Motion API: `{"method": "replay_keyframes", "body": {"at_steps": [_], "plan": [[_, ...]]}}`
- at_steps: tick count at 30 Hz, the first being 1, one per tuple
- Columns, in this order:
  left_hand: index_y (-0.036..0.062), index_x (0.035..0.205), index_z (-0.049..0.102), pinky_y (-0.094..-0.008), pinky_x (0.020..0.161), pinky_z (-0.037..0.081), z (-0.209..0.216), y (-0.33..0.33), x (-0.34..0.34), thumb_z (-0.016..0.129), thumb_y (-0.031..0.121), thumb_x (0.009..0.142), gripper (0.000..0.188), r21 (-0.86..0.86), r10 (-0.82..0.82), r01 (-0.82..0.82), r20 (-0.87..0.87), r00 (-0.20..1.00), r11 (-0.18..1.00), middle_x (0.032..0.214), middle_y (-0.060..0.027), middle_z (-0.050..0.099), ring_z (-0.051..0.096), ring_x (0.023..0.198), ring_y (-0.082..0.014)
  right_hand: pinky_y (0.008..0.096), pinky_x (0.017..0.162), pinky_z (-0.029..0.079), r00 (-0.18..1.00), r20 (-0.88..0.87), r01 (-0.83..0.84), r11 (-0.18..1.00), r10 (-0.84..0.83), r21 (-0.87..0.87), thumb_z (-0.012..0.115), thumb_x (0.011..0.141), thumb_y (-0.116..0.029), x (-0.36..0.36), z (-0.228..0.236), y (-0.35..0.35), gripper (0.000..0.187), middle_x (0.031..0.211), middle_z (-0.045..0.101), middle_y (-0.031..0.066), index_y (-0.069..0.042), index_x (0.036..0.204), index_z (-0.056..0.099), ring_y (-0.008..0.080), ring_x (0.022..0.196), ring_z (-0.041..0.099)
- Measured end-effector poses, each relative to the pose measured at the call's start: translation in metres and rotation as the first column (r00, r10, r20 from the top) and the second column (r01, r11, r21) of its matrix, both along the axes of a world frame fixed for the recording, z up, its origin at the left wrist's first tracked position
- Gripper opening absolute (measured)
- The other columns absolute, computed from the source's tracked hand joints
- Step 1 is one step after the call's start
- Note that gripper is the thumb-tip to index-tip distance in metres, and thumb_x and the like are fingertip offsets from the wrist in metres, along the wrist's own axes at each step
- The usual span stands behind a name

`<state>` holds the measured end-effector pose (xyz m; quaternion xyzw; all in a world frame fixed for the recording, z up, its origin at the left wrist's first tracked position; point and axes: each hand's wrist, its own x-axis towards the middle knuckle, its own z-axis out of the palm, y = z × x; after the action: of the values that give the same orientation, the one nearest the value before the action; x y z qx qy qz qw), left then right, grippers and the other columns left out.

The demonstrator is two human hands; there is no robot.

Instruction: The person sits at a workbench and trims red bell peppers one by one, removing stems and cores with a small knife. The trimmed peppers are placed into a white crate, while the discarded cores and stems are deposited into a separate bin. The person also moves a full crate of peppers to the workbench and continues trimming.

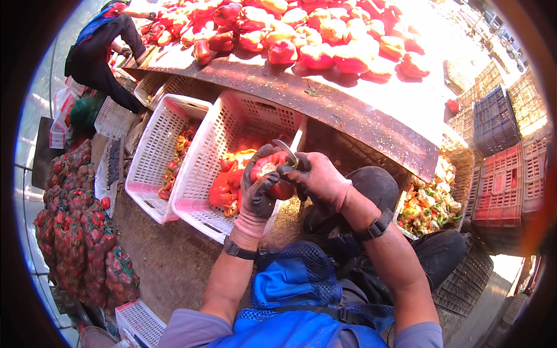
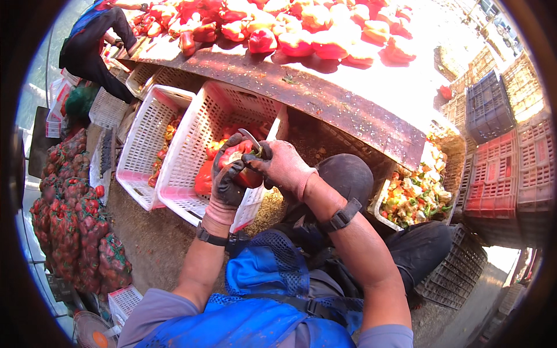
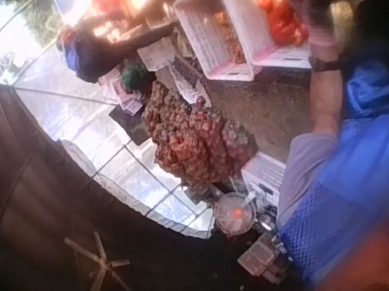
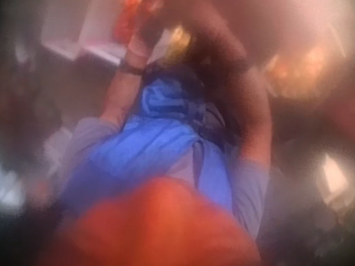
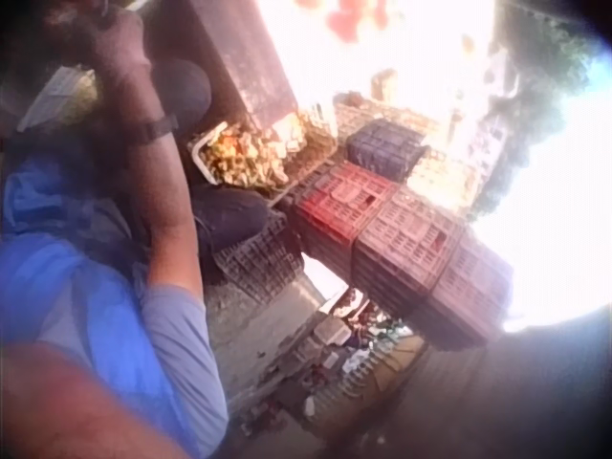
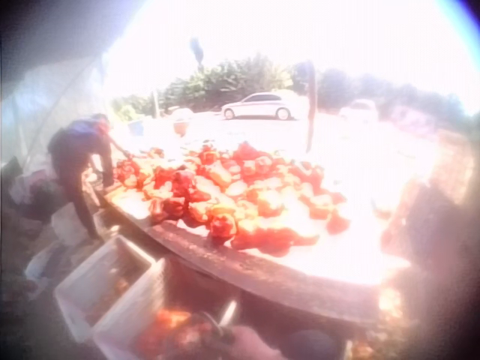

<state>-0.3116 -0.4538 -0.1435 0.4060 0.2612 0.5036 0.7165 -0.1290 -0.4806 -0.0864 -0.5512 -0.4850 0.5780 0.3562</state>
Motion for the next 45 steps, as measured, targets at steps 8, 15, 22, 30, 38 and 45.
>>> {"method": "replay_keyframes", "body": {"at_steps": [8,15,22,30,38,45], "plan": [[-0.0034,0.138,0.054,-0.0305,0.099,0.053,-0.008,0.004,0.007,0.069,0.021,0.095,0.051,-0.065,0.054,-0.059,-0.075,0.996,0.996,0.126,-0.0109,0.064,0.063,0.114,-0.0170,0.0458,0.091,0.054,0.907,0.420,-0.133,0.945,-0.005,0.298,0.073,0.089,-0.029,0.000,0.003,-0.005,0.039,0.102,0.073,0.0222,-0.007,0.120,0.067,0.0397,0.102,0.069],[0.0101,0.137,0.060,-0.0366,0.106,0.051,-0.041,0.026,-0.009,0.070,0.019,0.097,0.043,0.257,0.203,-0.111,-0.365,0.908,0.960,0.139,-0.0125,0.058,0.059,0.126,-0.0237,0.0420,0.089,0.055,0.952,0.291,-0.004,0.950,-0.092,0.313,0.075,0.090,-0.030,0.006,0.011,-0.005,0.039,0.101,0.073,0.0204,-0.005,0.120,0.068,0.0365,0.097,0.071],[0.0016,0.132,0.057,-0.0345,0.099,0.049,-0.067,0.094,-0.030,0.088,0.018,0.081,0.062,0.169,0.468,-0.437,-0.353,0.810,0.883,0.120,-0.0078,0.060,0.058,0.113,-0.0202,0.0212,0.053,0.044,0.873,-0.301,0.452,0.868,-0.384,0.204,0.073,0.096,-0.026,0.103,0.066,-0.036,0.032,0.089,0.068,-0.0019,-0.007,0.121,0.069,0.0057,0.060,0.057],[-0.0097,0.142,0.046,-0.0419,0.104,0.048,-0.053,0.176,-0.002,0.092,0.026,0.074,0.090,0.479,0.493,-0.118,-0.842,0.219,0.870,0.130,-0.0267,0.061,0.061,0.119,-0.0361,0.0260,0.047,0.042,0.434,0.437,0.780,0.571,-0.788,0.256,0.076,0.093,-0.038,0.290,0.052,-0.129,0.035,0.070,0.059,-0.0020,-0.006,0.107,0.070,0.0074,0.051,0.052],[0.0043,0.155,0.036,-0.0443,0.118,0.038,0.027,0.227,0.191,0.090,0.037,0.071,0.104,0.683,0.669,0.586,-0.682,0.296,0.436,0.151,-0.0210,0.047,0.042,0.142,-0.0366,0.0372,0.054,0.053,0.448,0.711,0.814,0.576,-0.543,-0.074,0.076,0.091,-0.027,0.355,-0.017,-0.200,0.034,0.079,0.069,0.0120,-0.002,0.111,0.067,0.0198,0.060,0.065],[0.0053,0.148,0.048,-0.0422,0.114,0.042,0.085,0.282,0.319,0.086,0.030,0.070,0.090,0.287,0.529,0.848,-0.848,0.010,0.445,0.146,-0.0222,0.054,0.051,0.136,-0.0381,0.0380,0.075,0.059,0.634,0.682,0.638,0.745,-0.365,-0.194,0.071,0.091,-0.021,0.318,0.001,-0.189,0.039,0.106,0.075,0.0188,0.002,0.122,0.066,0.0259,0.081,0.074]]}}
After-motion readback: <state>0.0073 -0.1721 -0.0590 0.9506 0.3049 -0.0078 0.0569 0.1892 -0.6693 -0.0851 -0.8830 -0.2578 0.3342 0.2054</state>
